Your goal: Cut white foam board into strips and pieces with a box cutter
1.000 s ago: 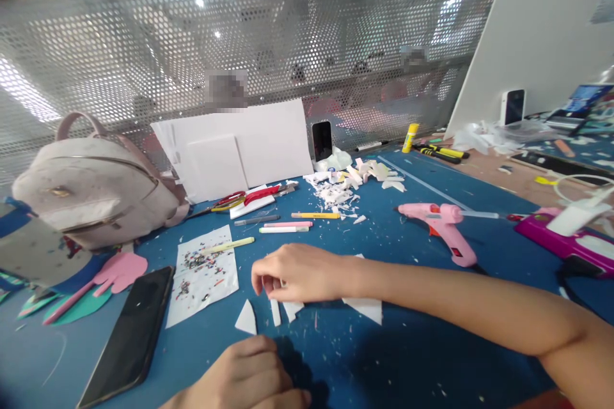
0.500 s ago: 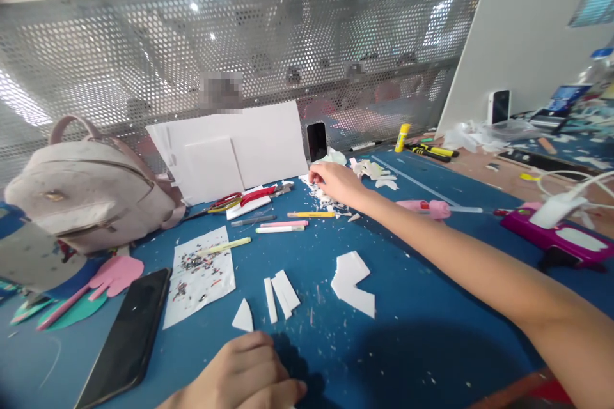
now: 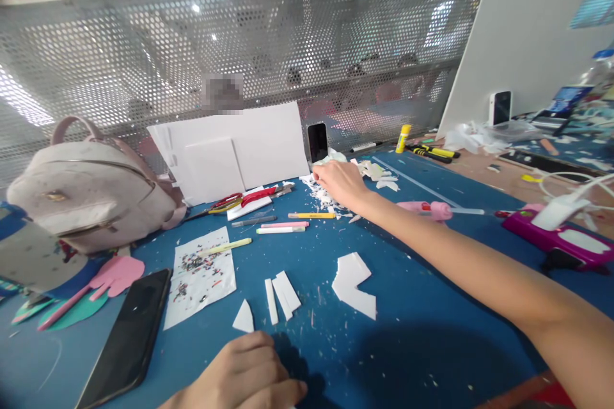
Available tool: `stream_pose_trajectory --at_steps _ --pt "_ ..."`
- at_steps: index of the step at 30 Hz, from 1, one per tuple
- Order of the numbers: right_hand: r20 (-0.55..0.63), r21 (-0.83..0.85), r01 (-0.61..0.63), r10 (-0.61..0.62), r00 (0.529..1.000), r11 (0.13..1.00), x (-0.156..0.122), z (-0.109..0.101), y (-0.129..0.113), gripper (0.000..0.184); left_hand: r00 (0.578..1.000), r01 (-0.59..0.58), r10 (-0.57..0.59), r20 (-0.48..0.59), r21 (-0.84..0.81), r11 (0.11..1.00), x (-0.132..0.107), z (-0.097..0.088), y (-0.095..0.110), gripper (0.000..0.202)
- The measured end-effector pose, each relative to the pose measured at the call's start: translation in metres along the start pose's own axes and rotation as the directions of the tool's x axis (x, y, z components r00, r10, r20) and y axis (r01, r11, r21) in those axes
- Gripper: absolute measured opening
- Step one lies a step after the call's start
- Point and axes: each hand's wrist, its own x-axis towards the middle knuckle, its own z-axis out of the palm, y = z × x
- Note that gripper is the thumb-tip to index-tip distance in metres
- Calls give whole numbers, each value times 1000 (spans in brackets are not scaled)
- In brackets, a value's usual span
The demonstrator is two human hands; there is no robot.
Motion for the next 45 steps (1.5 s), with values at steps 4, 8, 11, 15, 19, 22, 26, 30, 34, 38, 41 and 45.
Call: stream_pose_trajectory --at_steps 4,8,11,15,19,22,26,30,34,38,41,45 --pt "149 243 118 -157 976 963 -15 -19 -29 10 989 106 -117 -95 -116 988 -4 0 -2 30" --pt "322 557 206 -438 840 805 -49 -41 -72 19 800 494 -591 -102 -448 745 -6 -7 -5 26" --pt "346 791 93 -568 747 604 -75 -45 -98 27 632 665 -775 -8 -509 547 -5 -11 -8 28" --pt "332 747 80 -475 815 660 -93 -26 -112 13 627 716 -775 72 -443 539 -2 -14 -13 32" --pt "311 763 41 -422 852 645 -90 -5 -109 13 643 749 -756 122 -306 587 -5 -24 -23 25" --pt "318 758 29 -408 856 651 -84 -2 -106 13 648 757 -753 111 -203 621 -13 -35 -31 54" --pt "373 726 57 -463 804 685 -83 1 -108 15 630 776 -774 59 -29 630 -33 -36 -31 82" --pt "413 675 171 -559 719 718 -84 15 -119 12 624 774 -779 59 85 627 -46 -30 -23 92" --pt "411 597 284 -590 695 751 -81 26 -131 13 619 782 -784 58 50 621 -45 -30 -20 83" --pt "394 539 336 -584 710 773 -82 23 -131 25 609 792 -792 41 33 610 -44 -30 -19 78" --pt "389 525 341 -576 719 780 -91 21 -122 55 613 789 -789 42 31 614 -45 -28 -20 77" --pt "360 562 305 -560 746 769 -110 23 -108 62 631 775 -775 44 21 632 -42 -21 -21 80"
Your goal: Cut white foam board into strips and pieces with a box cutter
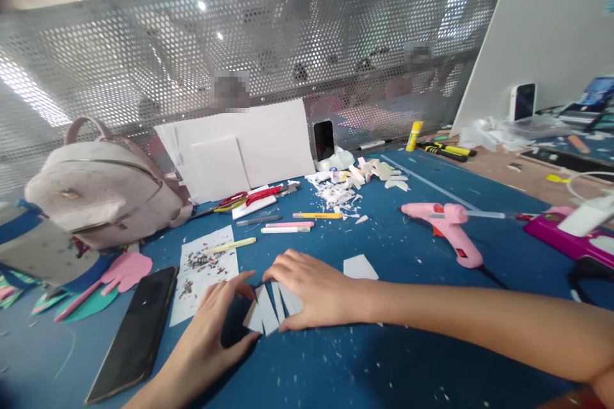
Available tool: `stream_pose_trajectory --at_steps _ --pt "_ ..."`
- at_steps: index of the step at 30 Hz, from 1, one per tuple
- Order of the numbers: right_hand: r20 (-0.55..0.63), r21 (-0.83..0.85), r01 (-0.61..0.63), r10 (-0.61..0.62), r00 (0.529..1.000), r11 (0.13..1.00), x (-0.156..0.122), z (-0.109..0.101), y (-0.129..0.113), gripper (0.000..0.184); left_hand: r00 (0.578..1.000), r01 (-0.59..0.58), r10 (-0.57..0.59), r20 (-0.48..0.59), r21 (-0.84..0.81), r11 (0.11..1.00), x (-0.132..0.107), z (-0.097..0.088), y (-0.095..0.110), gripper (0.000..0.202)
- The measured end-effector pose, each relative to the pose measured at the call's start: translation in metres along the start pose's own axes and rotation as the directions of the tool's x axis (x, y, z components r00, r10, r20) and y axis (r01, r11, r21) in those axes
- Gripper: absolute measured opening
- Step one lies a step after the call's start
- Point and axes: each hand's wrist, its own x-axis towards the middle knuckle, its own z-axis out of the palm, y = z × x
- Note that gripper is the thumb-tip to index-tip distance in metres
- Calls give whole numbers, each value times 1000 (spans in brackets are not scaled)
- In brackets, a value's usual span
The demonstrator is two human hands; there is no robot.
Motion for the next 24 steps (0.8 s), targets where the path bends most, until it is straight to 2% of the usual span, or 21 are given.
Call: stream_pose_trajectory --at_steps 6,13,19,21,24 --pt "-14 97 -69 71 997 993 -24 2 10 71 999 -42 43 14 -25 999 14 7 11 76" --pt "-32 65 -126 128 991 990 -31 -6 12 75 996 -80 82 30 -47 996 30 11 16 74" --pt "-20 71 -119 121 992 990 -21 -15 0 72 998 -66 67 14 -42 997 15 2 3 74" --pt "-12 82 -87 88 996 993 -14 -12 -5 70 998 -64 64 7 -20 998 8 -2 -2 73" --pt "-4 80 -13 13 1000 997 0 1 -9 68 990 -139 140 -10 73 988 1 -7 -7 69"
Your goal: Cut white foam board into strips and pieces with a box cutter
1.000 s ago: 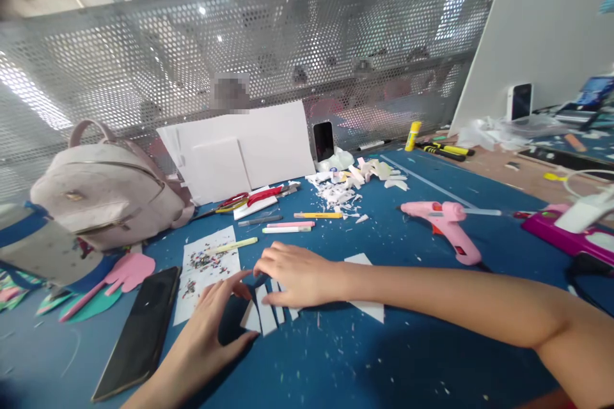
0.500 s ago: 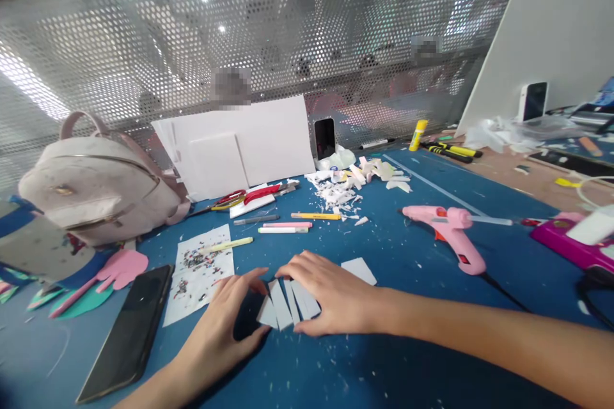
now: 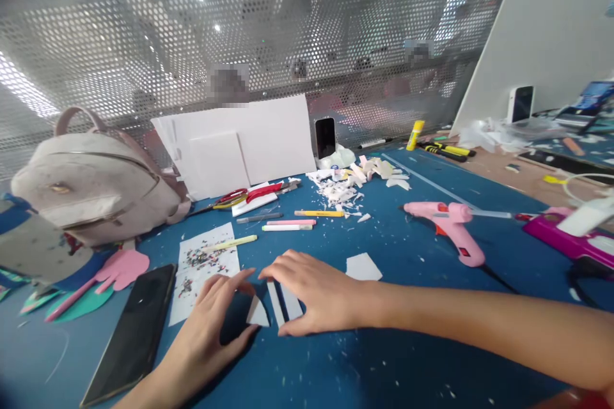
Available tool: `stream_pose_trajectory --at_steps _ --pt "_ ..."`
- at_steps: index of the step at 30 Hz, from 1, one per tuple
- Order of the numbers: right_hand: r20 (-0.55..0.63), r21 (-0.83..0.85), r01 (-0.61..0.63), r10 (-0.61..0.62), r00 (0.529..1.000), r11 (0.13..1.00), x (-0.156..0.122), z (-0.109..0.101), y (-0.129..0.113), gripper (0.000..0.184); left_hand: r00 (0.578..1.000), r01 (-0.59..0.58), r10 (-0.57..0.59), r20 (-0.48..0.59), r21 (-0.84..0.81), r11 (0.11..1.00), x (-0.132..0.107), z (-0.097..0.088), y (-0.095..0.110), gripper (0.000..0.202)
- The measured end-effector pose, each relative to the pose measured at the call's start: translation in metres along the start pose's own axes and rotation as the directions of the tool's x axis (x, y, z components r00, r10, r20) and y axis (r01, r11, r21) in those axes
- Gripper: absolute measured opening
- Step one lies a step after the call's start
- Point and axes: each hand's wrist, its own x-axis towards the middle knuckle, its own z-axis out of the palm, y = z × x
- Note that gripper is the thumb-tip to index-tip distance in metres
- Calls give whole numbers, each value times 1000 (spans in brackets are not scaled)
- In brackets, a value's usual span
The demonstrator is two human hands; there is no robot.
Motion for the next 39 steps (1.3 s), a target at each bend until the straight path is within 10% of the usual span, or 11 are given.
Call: stream_pose_trajectory --at_steps 8,17,39 --pt "3 -7 38 -38 999 999 3 5 3 78 998 -63 62 8 132 989 -5 -7 -1 69" --pt "5 -46 -218 219 976 975 -38 -15 17 85 1000 -14 15 -1 162 987 -3 10 7 94" --pt "-29 93 -105 108 994 990 -35 -21 4 68 981 46 -70 -181 -133 990 5 10 24 81"
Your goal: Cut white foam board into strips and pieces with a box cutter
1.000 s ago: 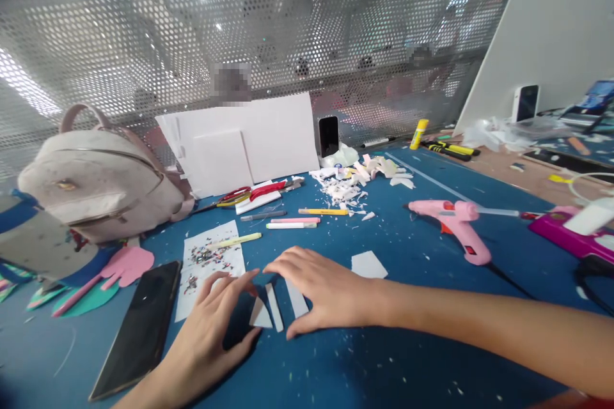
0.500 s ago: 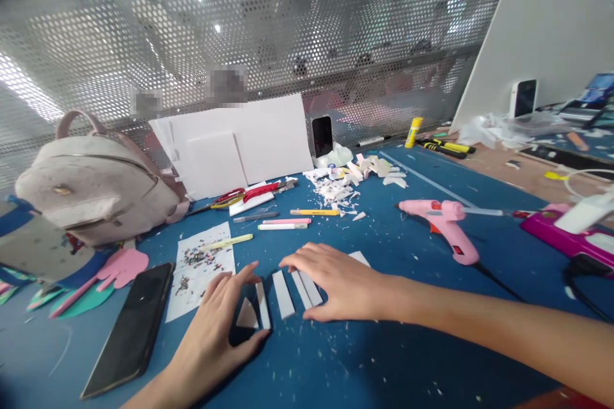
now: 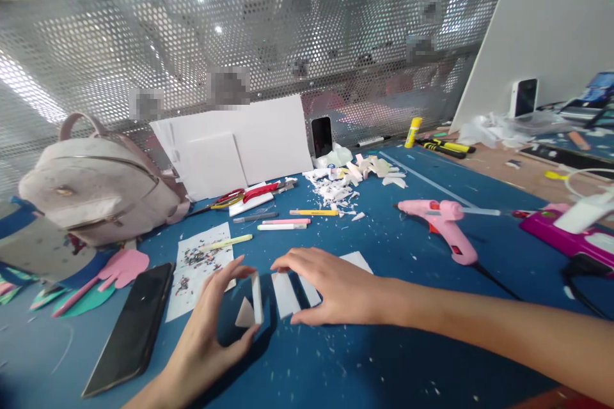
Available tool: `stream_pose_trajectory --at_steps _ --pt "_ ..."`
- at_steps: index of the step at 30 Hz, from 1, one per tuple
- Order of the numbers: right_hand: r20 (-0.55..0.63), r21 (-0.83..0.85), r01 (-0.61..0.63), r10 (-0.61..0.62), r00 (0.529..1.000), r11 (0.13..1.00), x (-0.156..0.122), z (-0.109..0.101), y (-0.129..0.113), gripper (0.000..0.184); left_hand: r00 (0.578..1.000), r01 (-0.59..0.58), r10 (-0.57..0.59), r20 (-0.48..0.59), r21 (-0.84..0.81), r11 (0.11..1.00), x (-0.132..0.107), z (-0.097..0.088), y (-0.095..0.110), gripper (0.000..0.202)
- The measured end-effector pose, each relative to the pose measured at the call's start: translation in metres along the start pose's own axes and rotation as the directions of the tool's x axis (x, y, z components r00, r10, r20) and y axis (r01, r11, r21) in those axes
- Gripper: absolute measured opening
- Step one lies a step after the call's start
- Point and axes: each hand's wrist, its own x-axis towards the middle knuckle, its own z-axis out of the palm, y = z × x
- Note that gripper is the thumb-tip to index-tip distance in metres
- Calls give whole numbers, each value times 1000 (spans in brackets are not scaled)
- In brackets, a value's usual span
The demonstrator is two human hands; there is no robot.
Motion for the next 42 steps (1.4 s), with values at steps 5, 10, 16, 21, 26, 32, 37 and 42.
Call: stream_pose_trajectory --at_steps 5,10,16,21,26,32,37,42 --pt "43 7 122 -122 992 992 17 13 -2 62 1000 22 -22 -4 -15 1000 -2 -1 -5 78" --pt "69 -55 148 -144 987 987 28 20 -2 61 999 46 -46 -2 18 999 -4 -1 -11 82" --pt "91 -134 119 -107 990 984 21 12 4 66 995 41 -50 89 93 995 -4 4 -7 88" --pt "25 -116 61 -59 998 991 22 19 6 64 991 9 -27 131 134 991 1 10 -6 94" --pt "21 -109 65 -63 998 992 30 26 8 69 989 3 -27 147 161 987 -2 10 -10 103" --pt "27 -170 -114 121 992 979 3 1 17 84 988 63 -85 132 165 984 -8 2 -14 99" --pt "-8 -133 -231 232 973 964 -14 -3 19 73 987 69 -87 137 132 989 -9 -1 -19 81" --pt "-63 -92 -187 181 981 978 1 -2 0 68 986 79 -91 137 87 993 -8 -2 -20 74"
